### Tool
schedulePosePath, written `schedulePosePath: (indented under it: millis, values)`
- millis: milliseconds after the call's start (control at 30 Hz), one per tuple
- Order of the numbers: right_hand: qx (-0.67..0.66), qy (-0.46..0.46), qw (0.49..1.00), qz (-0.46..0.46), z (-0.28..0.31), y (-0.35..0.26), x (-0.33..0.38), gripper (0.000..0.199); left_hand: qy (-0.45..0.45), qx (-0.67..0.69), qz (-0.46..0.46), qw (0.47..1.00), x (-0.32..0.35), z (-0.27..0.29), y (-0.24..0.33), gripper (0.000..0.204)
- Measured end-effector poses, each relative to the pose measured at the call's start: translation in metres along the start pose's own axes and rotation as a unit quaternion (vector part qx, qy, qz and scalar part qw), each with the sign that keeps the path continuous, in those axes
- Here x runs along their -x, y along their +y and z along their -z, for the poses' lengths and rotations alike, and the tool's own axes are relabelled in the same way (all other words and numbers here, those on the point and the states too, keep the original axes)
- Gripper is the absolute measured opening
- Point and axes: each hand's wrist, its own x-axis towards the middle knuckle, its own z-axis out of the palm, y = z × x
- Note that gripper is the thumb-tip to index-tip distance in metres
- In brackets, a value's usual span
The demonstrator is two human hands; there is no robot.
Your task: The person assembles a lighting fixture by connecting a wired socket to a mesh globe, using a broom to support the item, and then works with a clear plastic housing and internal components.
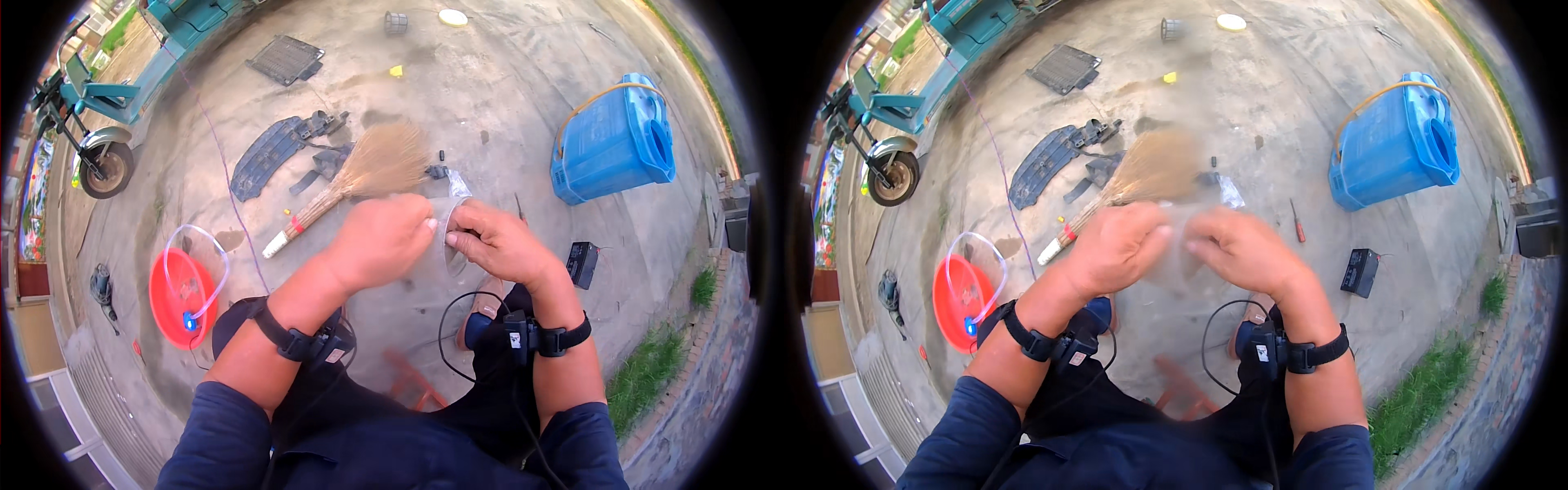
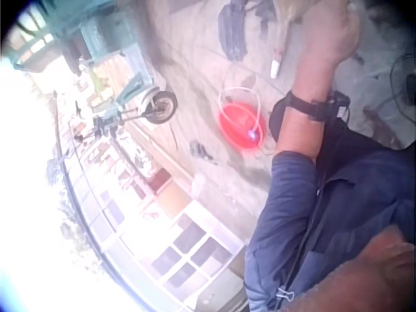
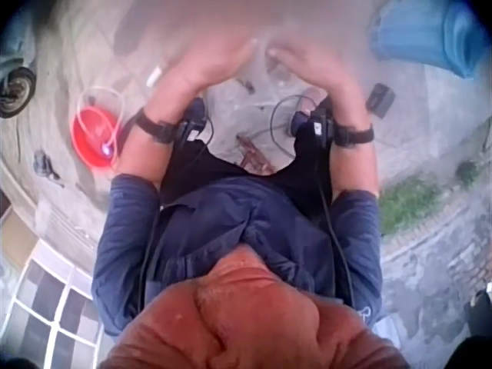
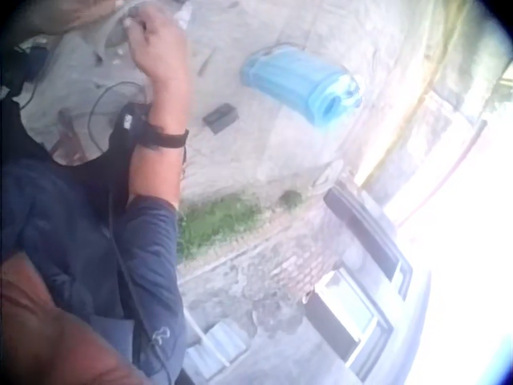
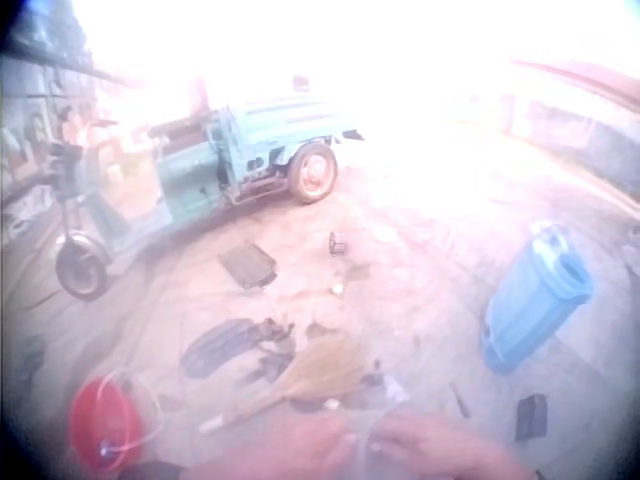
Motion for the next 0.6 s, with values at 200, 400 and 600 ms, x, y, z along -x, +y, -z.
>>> schedulePosePath:
  millis: [200, 400, 600]
  values:
    - [-0.026, 0.003, 0.999, -0.035, -0.001, 0.008, 0.002, 0.019, -0.021, -0.020, 0.075, 0.997, -0.003, -0.001, 0.003, 0.021]
    - [-0.005, 0.048, 0.997, -0.054, 0.002, 0.011, -0.003, 0.017, 0.013, 0.031, 0.110, 0.993, -0.021, -0.010, -0.003, 0.032]
    - [0.100, 0.067, 0.992, -0.032, 0.005, 0.005, -0.004, 0.014, -0.017, 0.056, 0.141, 0.988, -0.015, -0.008, -0.009, 0.026]
